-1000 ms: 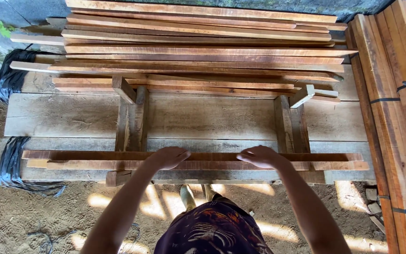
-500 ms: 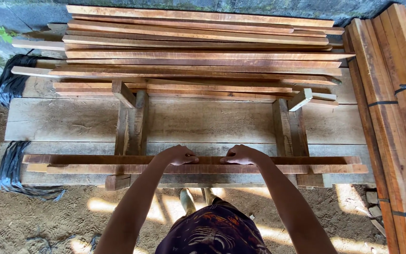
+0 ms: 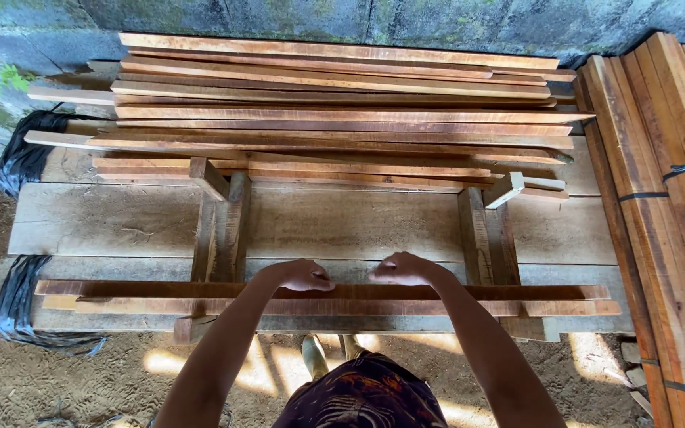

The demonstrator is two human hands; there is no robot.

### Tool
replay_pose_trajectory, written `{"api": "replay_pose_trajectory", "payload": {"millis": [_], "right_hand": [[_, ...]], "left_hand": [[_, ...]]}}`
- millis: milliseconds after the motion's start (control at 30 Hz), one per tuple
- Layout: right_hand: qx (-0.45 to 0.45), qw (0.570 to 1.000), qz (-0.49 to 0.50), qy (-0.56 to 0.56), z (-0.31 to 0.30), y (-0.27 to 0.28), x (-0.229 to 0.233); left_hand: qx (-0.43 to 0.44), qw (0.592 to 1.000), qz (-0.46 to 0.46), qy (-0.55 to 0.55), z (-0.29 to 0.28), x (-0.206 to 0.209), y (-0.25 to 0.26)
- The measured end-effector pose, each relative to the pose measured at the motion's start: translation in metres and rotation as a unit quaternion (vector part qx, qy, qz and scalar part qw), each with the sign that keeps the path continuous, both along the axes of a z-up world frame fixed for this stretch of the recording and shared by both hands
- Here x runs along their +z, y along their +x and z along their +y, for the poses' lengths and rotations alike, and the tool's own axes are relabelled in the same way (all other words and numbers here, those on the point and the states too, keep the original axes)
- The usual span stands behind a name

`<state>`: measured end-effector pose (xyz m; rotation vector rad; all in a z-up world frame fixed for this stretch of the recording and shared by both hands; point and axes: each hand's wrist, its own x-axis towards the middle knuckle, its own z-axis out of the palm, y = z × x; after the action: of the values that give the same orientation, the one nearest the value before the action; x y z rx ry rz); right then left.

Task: The recorder organizes and inspects thin wood strips on a workbench in a woodworking shop.

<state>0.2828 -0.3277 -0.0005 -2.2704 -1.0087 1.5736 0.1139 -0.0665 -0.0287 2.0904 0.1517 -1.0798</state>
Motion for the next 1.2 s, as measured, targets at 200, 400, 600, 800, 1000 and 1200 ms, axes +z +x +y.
{"api": "replay_pose_trajectory", "payload": {"millis": [200, 400, 600, 800, 1000, 1200], "right_hand": [[-0.032, 0.995, -0.087, 0.040, 0.016, 0.061, -0.039], [-0.067, 0.984, -0.142, 0.087, 0.030, 0.128, -0.018], [-0.069, 0.959, -0.246, 0.125, 0.044, 0.228, -0.062], [-0.070, 0.906, -0.384, 0.164, 0.069, 0.299, -0.074], [-0.094, 0.910, -0.395, 0.090, 0.101, 0.327, -0.052], [-0.061, 0.915, -0.396, 0.052, 0.110, 0.338, -0.069]], "left_hand": [[0.061, 0.994, -0.078, 0.037, 0.029, -0.017, 0.048], [0.124, 0.969, -0.185, 0.104, 0.088, -0.078, 0.104], [0.101, 0.947, -0.194, 0.234, 0.146, -0.083, 0.170], [0.126, 0.887, -0.264, 0.358, 0.194, -0.087, 0.225], [0.100, 0.884, -0.223, 0.398, 0.218, -0.067, 0.263], [0.123, 0.906, -0.181, 0.362, 0.224, -0.080, 0.269]]}}
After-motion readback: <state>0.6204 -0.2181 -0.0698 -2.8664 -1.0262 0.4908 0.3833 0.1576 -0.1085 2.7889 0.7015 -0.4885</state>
